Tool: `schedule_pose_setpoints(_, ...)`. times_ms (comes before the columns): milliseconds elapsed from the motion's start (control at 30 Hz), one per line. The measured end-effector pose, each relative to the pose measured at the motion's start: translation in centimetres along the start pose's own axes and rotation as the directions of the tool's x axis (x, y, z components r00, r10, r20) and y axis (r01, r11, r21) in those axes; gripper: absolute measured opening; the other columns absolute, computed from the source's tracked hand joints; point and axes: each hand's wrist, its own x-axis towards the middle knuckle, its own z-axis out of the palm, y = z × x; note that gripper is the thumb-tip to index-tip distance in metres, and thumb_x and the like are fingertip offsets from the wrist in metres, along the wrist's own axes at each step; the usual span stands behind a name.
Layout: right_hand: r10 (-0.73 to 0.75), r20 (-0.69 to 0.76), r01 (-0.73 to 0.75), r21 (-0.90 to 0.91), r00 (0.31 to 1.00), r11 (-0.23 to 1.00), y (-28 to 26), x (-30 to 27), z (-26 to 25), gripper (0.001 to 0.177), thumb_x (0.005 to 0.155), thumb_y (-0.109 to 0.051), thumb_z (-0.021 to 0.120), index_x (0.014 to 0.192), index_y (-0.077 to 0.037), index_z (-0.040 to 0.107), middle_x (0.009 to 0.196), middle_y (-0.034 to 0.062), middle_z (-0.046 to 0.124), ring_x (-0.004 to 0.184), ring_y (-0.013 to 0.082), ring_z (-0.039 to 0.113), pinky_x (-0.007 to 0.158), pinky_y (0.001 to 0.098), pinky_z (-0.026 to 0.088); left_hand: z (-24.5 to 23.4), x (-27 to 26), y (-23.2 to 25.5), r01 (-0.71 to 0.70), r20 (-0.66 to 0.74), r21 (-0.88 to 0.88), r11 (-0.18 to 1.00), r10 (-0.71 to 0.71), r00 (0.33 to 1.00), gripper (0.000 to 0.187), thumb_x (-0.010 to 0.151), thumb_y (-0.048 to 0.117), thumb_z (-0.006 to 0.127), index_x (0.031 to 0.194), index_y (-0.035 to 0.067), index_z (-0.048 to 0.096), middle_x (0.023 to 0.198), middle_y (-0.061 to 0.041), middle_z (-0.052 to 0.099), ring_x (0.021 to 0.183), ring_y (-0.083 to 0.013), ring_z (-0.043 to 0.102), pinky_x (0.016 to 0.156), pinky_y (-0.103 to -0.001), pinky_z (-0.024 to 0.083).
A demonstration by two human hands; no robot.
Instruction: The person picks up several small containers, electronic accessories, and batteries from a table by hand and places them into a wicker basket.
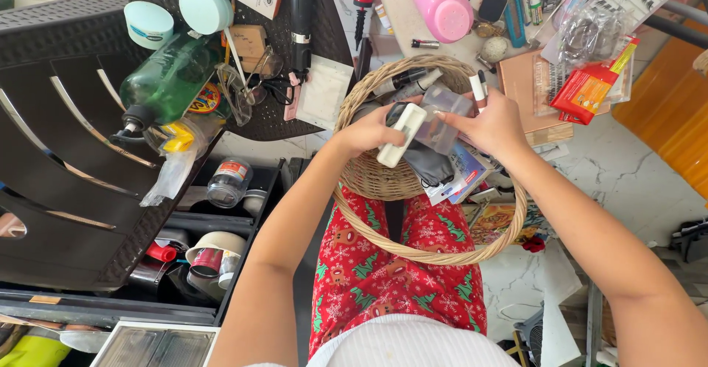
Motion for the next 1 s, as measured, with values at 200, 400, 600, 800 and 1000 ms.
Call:
schedule_pose_setpoints(200,0.064,0.136,-0.106,0.328,0.989,0.939,-0.6,-1.6,0.8,0.074,0.069,-0.037,0.092,0.120,0.000,0.053,0.081,0.0083,0.068,0.056,0.0144,0.059,0.047,0.0329,0.049,0.8,-1.3,2.6,-0.051,0.046,0.511,0.858,0.032,0.998,0.093,0.068,0.020,0.076,0.157,0.026,0.048,0.114,-0.005,0.073,0.097,-0.0158,0.068,0.095,-0.030,0.052)
schedule_pose_setpoints(400,0.162,0.219,-0.188,0.108,0.962,0.976,-0.5,-0.9,0.7,0.063,0.079,-0.036,0.087,0.111,0.002,0.049,0.078,0.0130,0.072,0.052,0.0163,0.065,0.045,0.0336,0.051,1.3,0.7,2.3,-0.170,0.136,0.512,0.842,0.116,0.984,0.101,0.066,0.020,0.073,0.160,0.026,0.039,0.162,-0.013,0.047,0.139,-0.0238,0.056,0.113,-0.034,0.044)
schedule_pose_setpoints(600,0.173,0.174,-0.240,0.519,0.969,0.821,1.2,-2.5,3.2,0.051,0.087,-0.023,0.079,0.119,-0.004,0.043,0.077,0.0095,0.066,0.046,0.0151,0.056,0.038,0.0314,0.042,1.2,2.4,1.6,-0.277,0.280,0.575,0.770,0.133,0.951,0.104,0.065,0.013,0.074,0.161,0.024,0.036,0.174,-0.009,0.021,0.159,-0.0283,0.028,0.124,-0.039,0.031)
schedule_pose_setpoints(800,0.238,0.232,-0.321,0.455,0.943,0.830,1.3,-3.3,3.7,0.053,0.091,-0.023,0.076,0.118,-0.002,0.036,0.079,0.0097,0.068,0.045,0.0143,0.056,0.037,0.0322,0.043,1.5,2.1,1.4,-0.321,0.307,0.627,0.710,0.153,0.939,0.095,0.061,0.007,0.074,0.152,0.021,0.051,0.173,-0.008,0.020,0.157,-0.0290,0.030,0.123,-0.038,0.034)
schedule_pose_setpoints(1000,0.250,0.229,-0.339,0.616,0.941,0.711,1.9,-3.9,5.0,0.058,0.085,-0.019,0.082,0.123,-0.013,0.039,0.090,0.0056,0.063,0.051,0.0132,0.057,0.040,0.0292,0.045,2.8,0.9,1.7,-0.356,0.298,0.683,0.638,0.202,0.933,0.087,0.058,0.004,0.077,0.143,0.019,0.061,0.170,-0.005,0.023,0.154,-0.0295,0.034,0.121,-0.039,0.038)
